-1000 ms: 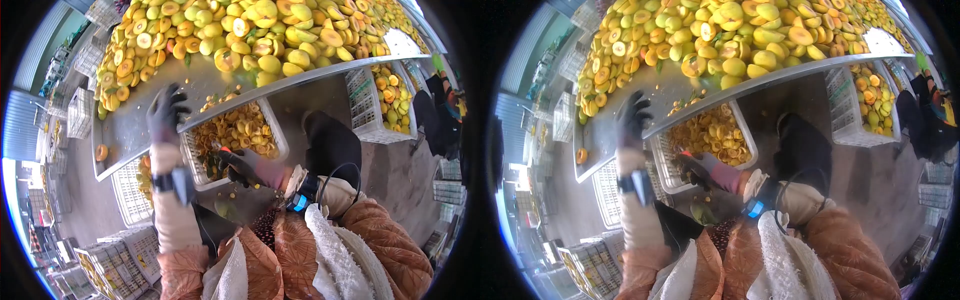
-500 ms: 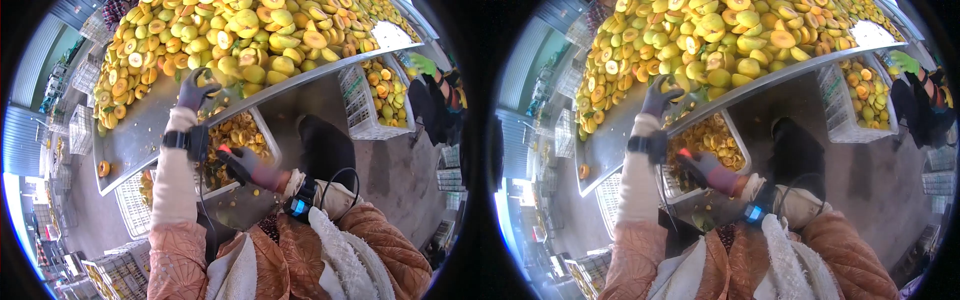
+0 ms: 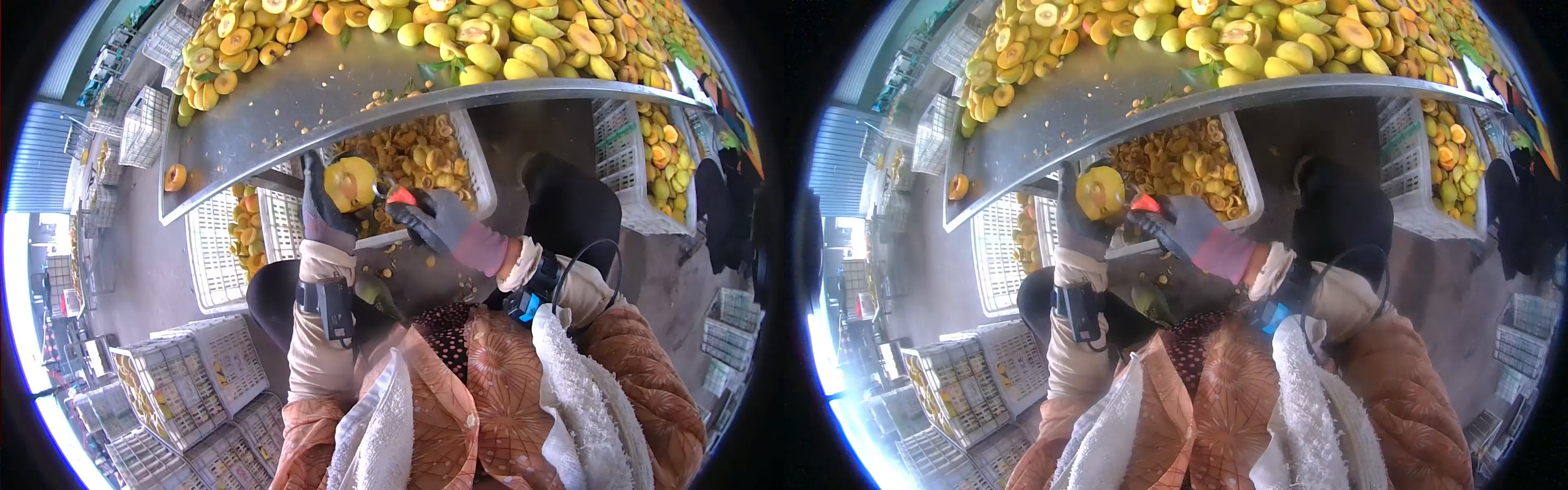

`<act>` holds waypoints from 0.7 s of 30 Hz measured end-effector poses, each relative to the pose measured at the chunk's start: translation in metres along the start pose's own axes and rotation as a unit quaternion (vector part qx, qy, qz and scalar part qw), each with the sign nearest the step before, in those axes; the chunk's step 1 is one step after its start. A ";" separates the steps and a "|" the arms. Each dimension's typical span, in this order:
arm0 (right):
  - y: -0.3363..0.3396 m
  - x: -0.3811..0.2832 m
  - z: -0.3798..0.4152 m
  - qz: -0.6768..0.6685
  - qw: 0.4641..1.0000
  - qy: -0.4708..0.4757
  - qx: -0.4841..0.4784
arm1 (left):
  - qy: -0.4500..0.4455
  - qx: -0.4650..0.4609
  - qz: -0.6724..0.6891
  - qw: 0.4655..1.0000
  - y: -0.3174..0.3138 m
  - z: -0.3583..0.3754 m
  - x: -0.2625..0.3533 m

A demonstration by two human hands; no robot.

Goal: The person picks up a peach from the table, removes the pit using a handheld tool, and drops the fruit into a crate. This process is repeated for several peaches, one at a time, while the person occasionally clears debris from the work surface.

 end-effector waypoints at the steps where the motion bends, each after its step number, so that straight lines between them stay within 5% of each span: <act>1: -0.001 -0.001 0.000 0.030 0.999 0.028 -0.010 | 0.179 0.023 0.258 0.949 -0.003 0.001 -0.003; 5: -0.003 0.005 -0.006 0.082 0.995 0.060 0.006 | 0.114 0.108 0.204 0.966 -0.010 0.008 -0.006; 8: -0.002 0.008 -0.011 0.165 0.986 0.027 0.009 | 0.048 0.060 0.094 0.993 -0.005 0.005 -0.028; 11: -0.003 0.016 -0.015 0.193 0.981 -0.003 0.015 | 0.112 0.170 0.143 0.969 -0.039 0.018 0.012; 16: -0.005 0.022 -0.016 0.235 0.961 0.123 0.081 | 0.069 0.140 0.167 0.973 -0.030 0.012 -0.011; 21: -0.002 0.023 -0.021 0.221 0.971 0.093 0.017 | 0.012 0.083 0.062 0.995 -0.030 0.013 0.001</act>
Point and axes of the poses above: each hand's wrist, its own z-axis away from the middle knuckle, its own y-axis out of the back of the hand, x = y × z, the point moved 2 cm from there along -z, towards the middle knuckle, and after that the axes turned 1 degree about -y, right-handed, at the moved point
